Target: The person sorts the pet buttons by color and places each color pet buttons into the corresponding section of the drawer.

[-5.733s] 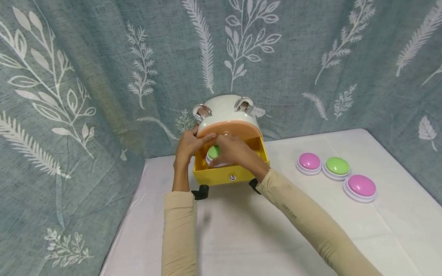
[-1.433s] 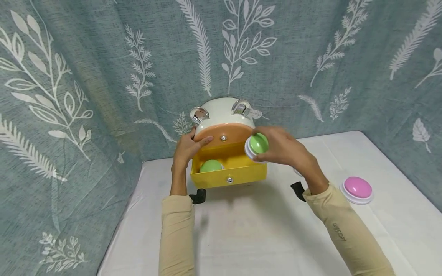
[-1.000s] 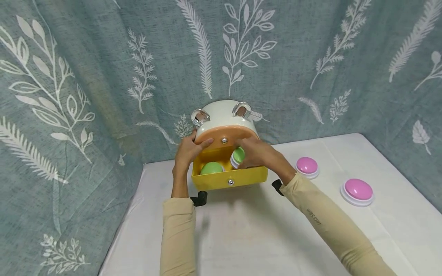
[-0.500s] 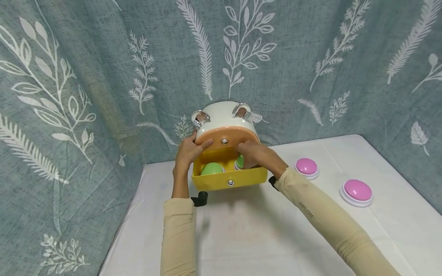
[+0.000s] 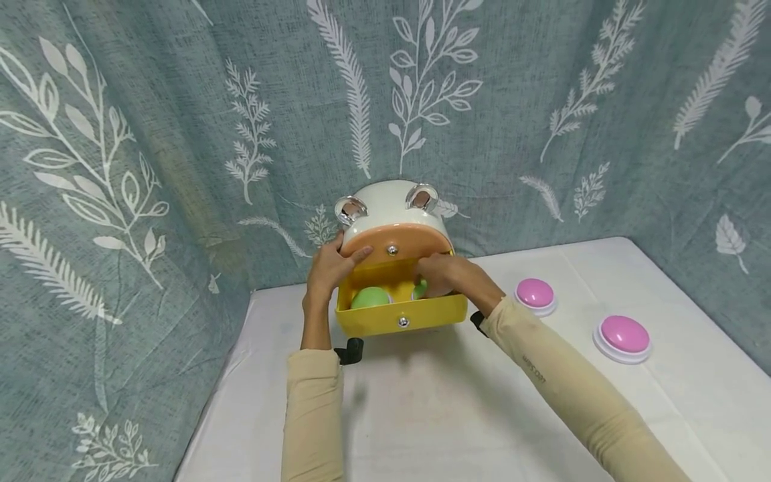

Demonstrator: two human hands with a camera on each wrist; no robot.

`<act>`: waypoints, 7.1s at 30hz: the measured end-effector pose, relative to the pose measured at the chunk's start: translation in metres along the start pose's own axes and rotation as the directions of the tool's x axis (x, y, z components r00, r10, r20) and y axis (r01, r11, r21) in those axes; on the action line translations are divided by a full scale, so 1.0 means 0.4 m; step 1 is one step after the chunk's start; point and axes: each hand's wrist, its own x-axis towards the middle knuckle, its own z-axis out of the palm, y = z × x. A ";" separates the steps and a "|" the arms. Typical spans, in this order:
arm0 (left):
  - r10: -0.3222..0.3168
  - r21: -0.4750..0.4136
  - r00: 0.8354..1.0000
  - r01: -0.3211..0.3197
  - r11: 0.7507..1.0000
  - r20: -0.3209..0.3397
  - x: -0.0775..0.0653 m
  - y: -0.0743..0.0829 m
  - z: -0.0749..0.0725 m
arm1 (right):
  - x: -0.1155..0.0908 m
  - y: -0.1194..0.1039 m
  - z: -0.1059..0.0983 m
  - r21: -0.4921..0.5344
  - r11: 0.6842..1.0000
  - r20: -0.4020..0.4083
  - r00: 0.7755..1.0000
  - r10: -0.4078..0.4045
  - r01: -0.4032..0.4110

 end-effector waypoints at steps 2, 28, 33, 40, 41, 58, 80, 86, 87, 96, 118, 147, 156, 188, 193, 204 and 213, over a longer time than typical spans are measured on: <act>0.001 0.003 1.000 -0.001 1.000 0.006 0.001 0.000 0.000 | -0.003 0.004 0.007 0.009 0.999 -0.042 0.999 -0.032 0.032; -0.018 -0.027 1.000 0.018 0.999 -0.011 -0.014 -0.010 0.013 | -0.076 -0.138 0.312 -0.222 0.975 -0.811 0.553 -0.189 0.008; -0.017 -0.048 0.999 0.015 0.999 -0.028 -0.014 -0.008 0.006 | -0.060 -0.143 0.307 -0.191 0.982 -0.829 0.534 -0.167 0.012; -0.017 -0.049 1.000 0.015 0.999 -0.024 -0.013 -0.008 0.002 | -0.039 -0.148 0.307 -0.209 0.978 -0.828 0.536 -0.167 -0.018; -0.018 -0.053 1.000 0.017 0.998 -0.023 -0.014 -0.007 0.002 | -0.038 -0.148 0.306 -0.206 0.978 -0.827 0.537 -0.164 -0.020; -0.016 -0.045 1.000 0.016 0.999 0.005 -0.007 -0.009 -0.005 | 0.005 -0.136 0.281 -0.174 0.979 -0.827 0.555 -0.085 -0.110; 0.051 -0.058 0.998 -0.054 0.997 -0.049 -0.008 -0.012 -0.008 | 0.132 -0.070 0.236 -0.212 0.974 -0.854 0.500 -0.144 -0.082; 0.089 0.010 0.994 -0.089 0.996 -0.056 -0.013 -0.025 0.001 | 0.126 -0.064 0.247 -0.220 0.974 -0.855 0.494 -0.161 -0.063; 0.096 0.020 0.994 -0.095 0.995 -0.059 -0.014 -0.027 0.004 | 0.124 -0.061 0.249 -0.211 0.976 -0.853 0.496 -0.162 -0.044; 0.089 0.066 0.989 -0.081 0.995 -0.120 -0.013 -0.026 0.016 | 0.107 -0.004 0.276 0.068 0.992 -0.783 0.622 -0.014 0.108; 0.056 0.067 0.988 -0.046 0.997 -0.143 -0.021 -0.020 0.023 | 0.182 -0.001 0.370 -0.144 0.988 -0.832 0.534 -0.150 0.054; 0.001 0.043 0.989 0.005 0.999 -0.149 -0.021 -0.014 0.033 | 0.026 -0.076 0.452 -0.385 0.920 -0.805 0.514 -0.298 -0.070; -0.014 0.040 0.990 0.020 0.999 -0.141 -0.017 -0.016 0.032 | 0.007 -0.081 0.458 -0.394 0.919 -0.791 0.517 -0.327 -0.023; -0.001 0.051 0.991 0.007 0.999 -0.134 -0.020 -0.018 0.034 | -0.149 0.335 0.303 0.329 0.844 -0.469 0.703 0.535 -0.423; -0.002 0.053 0.991 0.009 0.999 -0.132 -0.020 -0.017 0.032 | -0.155 0.368 0.310 0.391 0.822 -0.398 0.729 0.556 -0.414; -0.008 0.060 0.992 0.016 0.998 -0.127 -0.023 -0.019 0.031 | -0.167 0.364 0.308 0.448 0.832 -0.484 0.695 0.532 -0.325; -0.013 0.074 0.992 0.022 0.997 -0.126 -0.024 -0.017 0.031 | -0.193 0.270 0.242 0.405 0.892 -0.668 0.601 0.439 -0.201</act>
